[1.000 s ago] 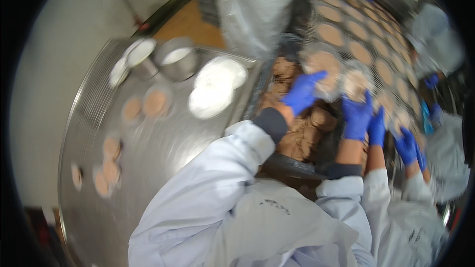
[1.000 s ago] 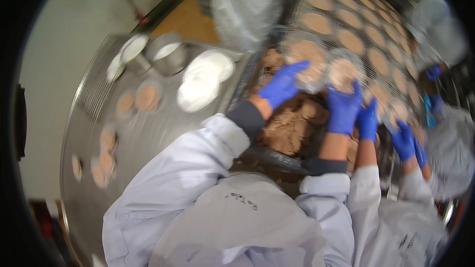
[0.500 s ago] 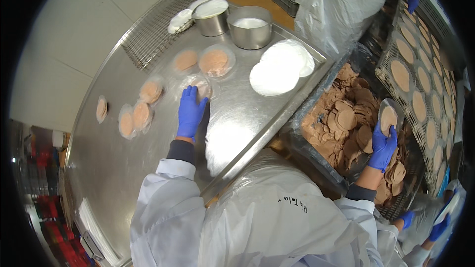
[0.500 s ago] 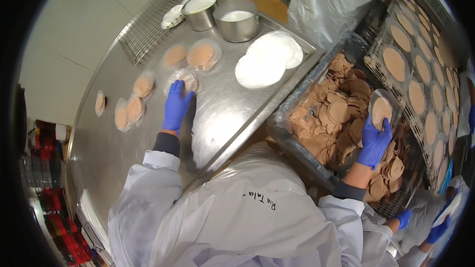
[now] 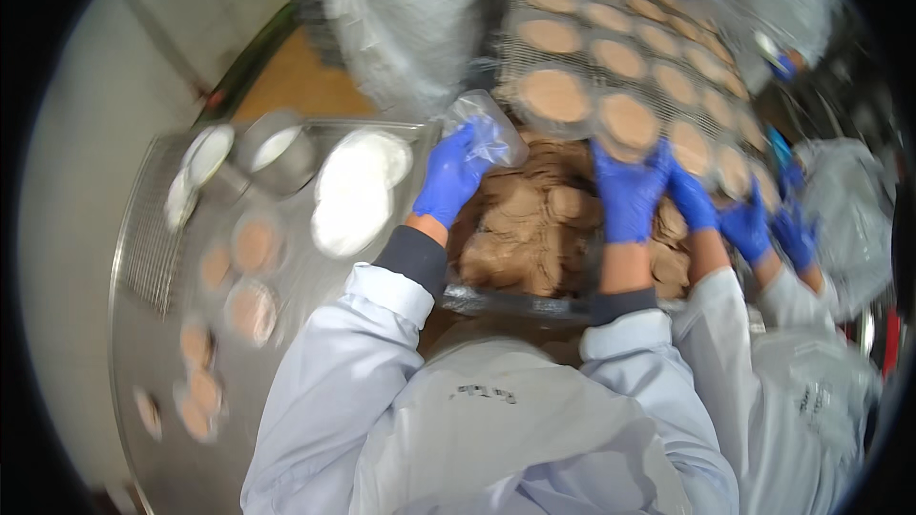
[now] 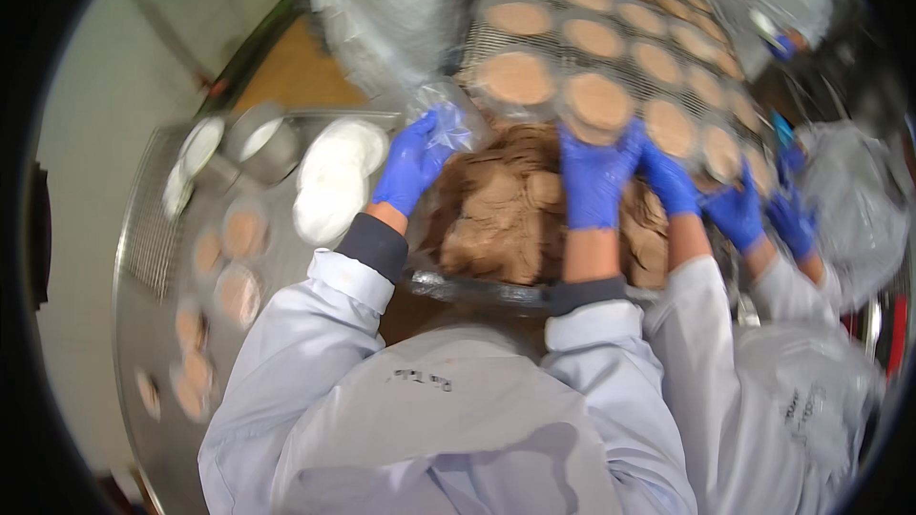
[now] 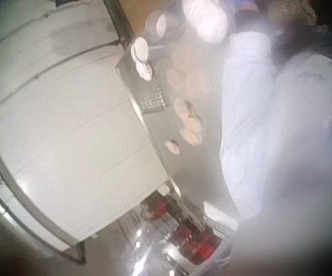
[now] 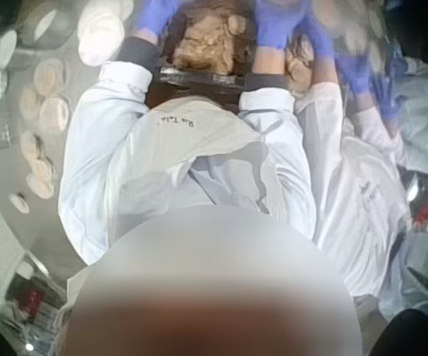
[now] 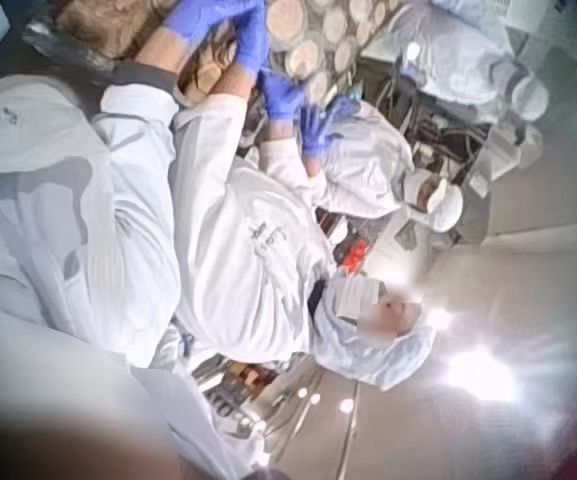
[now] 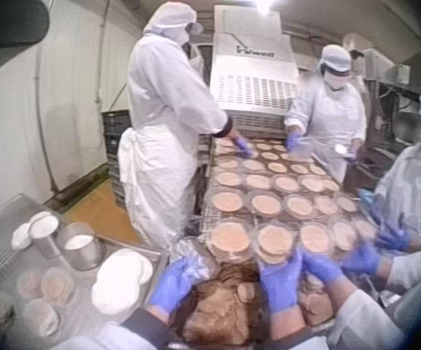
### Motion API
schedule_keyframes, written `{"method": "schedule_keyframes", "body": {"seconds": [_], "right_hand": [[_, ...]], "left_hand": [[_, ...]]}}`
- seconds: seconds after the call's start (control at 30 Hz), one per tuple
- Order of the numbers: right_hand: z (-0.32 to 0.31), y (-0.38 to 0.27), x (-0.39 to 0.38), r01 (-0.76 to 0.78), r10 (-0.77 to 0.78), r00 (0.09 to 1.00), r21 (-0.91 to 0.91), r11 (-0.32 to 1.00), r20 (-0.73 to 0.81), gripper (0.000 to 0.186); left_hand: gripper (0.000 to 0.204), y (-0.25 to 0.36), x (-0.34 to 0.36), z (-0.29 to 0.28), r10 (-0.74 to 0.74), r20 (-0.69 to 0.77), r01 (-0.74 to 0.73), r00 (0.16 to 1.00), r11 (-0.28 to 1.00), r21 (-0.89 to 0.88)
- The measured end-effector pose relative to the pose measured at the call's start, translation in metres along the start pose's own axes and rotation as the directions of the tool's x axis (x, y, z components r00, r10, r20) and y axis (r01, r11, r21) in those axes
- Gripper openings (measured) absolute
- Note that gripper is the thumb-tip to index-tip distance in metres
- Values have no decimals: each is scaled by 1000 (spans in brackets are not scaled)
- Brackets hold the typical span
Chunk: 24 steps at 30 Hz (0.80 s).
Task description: The person repeatedly picks up round food slices from a bulk container, places them into clear plastic cups, and arranges the cups on a wire rack. The task is performed by hand with blue gloves in a commercial kitchen environment.
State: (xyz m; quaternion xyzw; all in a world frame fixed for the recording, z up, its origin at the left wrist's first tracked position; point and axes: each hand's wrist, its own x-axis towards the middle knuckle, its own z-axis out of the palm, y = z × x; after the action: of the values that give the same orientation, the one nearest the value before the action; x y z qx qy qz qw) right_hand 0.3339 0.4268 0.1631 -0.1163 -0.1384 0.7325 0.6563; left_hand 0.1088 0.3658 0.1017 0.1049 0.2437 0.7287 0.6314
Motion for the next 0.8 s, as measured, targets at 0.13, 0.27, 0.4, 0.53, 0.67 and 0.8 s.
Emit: {"method": "schedule_keyframes", "body": {"seconds": [0.13, 0.27, 0.4, 0.53, 0.67, 0.8], "right_hand": [[-19, -8, 24, -51, 58, 987, 47, 998, -153, 40], [-7, -31, -2, -77, 83, 969, 36, 996, -231, 37], [58, -52, -40, 98, -100, 995, -126, 987, -6, 38], [50, -15, -43, 73, -25, 993, -425, 902, 118, 41], [28, 30, -40, 223, -129, 975, -742, 632, 182, 43], [39, 23, -40, 305, -231, 951, -735, 606, 205, 42]], "left_hand": [[44, -53, 39, 58, -97, 236, 146, 967, 969, -201], [57, -56, 6, 84, -166, 416, 309, 894, 901, -305], [67, -40, -17, 88, -263, 374, 357, 890, 910, -209], [66, -30, -35, 99, -252, 268, 291, 930, 949, -117], [52, -24, -45, 96, -172, 220, 154, 960, 983, 98], [45, -28, -34, 56, -172, 101, 147, 980, 966, 212]]}}
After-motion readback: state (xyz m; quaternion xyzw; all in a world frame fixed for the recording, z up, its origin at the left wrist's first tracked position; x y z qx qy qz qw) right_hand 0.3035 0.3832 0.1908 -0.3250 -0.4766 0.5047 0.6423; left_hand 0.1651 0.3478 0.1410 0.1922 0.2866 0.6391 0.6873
